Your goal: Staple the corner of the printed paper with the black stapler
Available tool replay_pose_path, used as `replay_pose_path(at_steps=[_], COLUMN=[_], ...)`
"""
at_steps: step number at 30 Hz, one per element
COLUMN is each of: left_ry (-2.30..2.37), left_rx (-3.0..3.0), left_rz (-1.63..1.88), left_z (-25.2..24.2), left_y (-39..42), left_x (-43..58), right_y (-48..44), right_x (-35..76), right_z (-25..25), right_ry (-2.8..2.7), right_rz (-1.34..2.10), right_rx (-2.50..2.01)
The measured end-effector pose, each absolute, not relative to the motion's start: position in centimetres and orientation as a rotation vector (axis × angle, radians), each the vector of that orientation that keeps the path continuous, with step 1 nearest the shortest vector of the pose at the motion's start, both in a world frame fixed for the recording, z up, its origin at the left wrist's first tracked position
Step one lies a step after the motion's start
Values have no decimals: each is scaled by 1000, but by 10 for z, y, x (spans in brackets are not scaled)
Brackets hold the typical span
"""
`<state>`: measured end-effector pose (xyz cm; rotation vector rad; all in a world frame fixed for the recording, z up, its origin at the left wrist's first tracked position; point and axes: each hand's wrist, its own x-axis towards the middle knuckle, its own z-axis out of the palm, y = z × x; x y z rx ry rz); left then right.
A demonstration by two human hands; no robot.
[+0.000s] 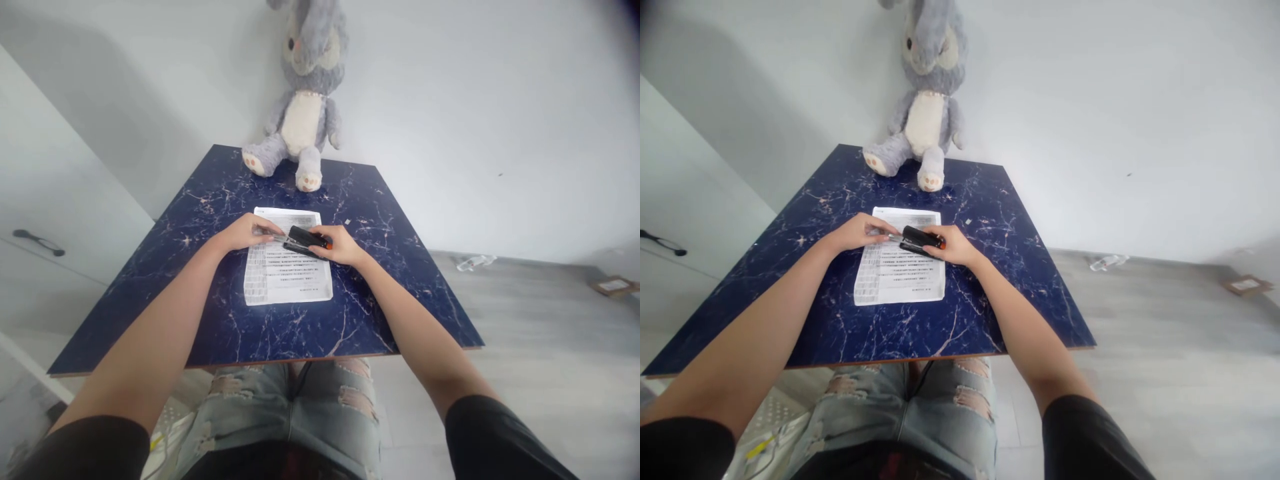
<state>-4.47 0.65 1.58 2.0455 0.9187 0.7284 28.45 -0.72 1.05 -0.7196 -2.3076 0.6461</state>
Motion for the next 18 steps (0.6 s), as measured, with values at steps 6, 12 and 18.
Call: replay_pose_path(at_steps=[6, 12, 18], left_ry=[846, 798, 804], left_rx=[1889, 2015, 1947], left_rz=[782, 754, 972], left_z=[14, 8, 12], left_y=[5, -3, 2], left_x=[-34, 2, -10], right_y=[-4, -18, -22], right_x=[290, 274, 263], right_z=[11, 18, 13], right_ry=[-2168, -2267, -2055], right_rz=[740, 806, 749], right_rx=[-690, -510, -663])
